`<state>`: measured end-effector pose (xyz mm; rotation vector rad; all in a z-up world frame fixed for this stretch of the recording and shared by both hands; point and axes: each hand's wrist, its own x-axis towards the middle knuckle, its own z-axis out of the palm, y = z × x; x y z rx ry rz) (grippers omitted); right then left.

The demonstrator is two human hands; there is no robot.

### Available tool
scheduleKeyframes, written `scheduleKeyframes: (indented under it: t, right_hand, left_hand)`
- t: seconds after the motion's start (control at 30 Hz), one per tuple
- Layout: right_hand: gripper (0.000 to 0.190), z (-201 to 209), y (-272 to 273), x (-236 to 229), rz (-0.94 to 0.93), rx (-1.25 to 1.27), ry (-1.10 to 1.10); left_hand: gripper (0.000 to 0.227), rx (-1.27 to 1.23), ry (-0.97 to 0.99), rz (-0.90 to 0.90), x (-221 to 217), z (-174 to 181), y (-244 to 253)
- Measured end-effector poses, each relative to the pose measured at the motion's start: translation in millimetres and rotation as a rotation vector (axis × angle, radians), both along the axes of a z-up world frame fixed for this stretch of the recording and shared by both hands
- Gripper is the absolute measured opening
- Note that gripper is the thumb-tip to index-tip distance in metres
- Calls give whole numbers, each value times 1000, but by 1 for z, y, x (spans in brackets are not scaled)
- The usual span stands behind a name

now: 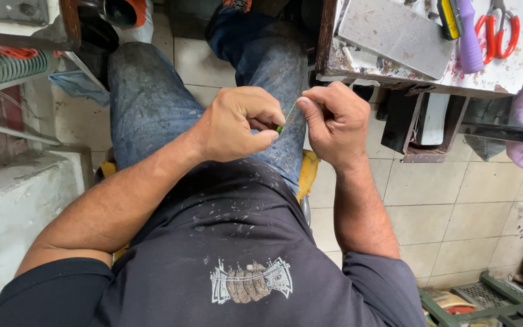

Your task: The person uses a screwdriver to loosen and remove a screw from the sewing machine, then removes a small metal part. They pick up a spool of thread from a container, cut a piece of thread with scissors, and wind the thread onto the metal part.

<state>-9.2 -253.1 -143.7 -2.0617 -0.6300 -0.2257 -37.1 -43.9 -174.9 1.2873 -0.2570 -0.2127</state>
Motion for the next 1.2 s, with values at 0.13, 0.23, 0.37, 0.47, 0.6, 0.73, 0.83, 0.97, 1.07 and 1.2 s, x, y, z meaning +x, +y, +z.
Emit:
scheduleKeyframes:
  t: [0.13,0.23,0.37,0.47,0.6,0.73,0.83,0.97,1.07,1.2]
  right_hand:
    - [5,-9,4,0,6,2,18]
    - [7,-44,8,-12,10,12,108]
    - [5,-11,24,-53,286,-181,326]
    - [12,25,5,-31,268,-220,214]
    - [12,-13,5,-8,168,-157,67]
    - [10,-14,15,-44,237,-141,316]
    - [8,12,7,-25,230,-130,267]
    - [9,-106,-4,-42,47,95,480]
    - [14,-4,24,-75,207,-32,397]
    - [16,4,-1,-18,105,50,289]
  left_hand:
    - [19,95,-161,50,0,3,1]
    - [17,175,-219,77,3,13,10]
    - [12,137,-151,8,8,-3,25]
    - [16,96,-84,-63,9,2,27]
    - [14,73,-107,-101,6,8,20]
    - [14,195,-152,-83,12,0,29]
    - [16,220,-142,-123,1,0,26]
    - [12,190,-146,-134,11,10,21]
    - [12,277,-189,-167,14,-9,28]
    - [15,319,-138,-235,14,-1,23]
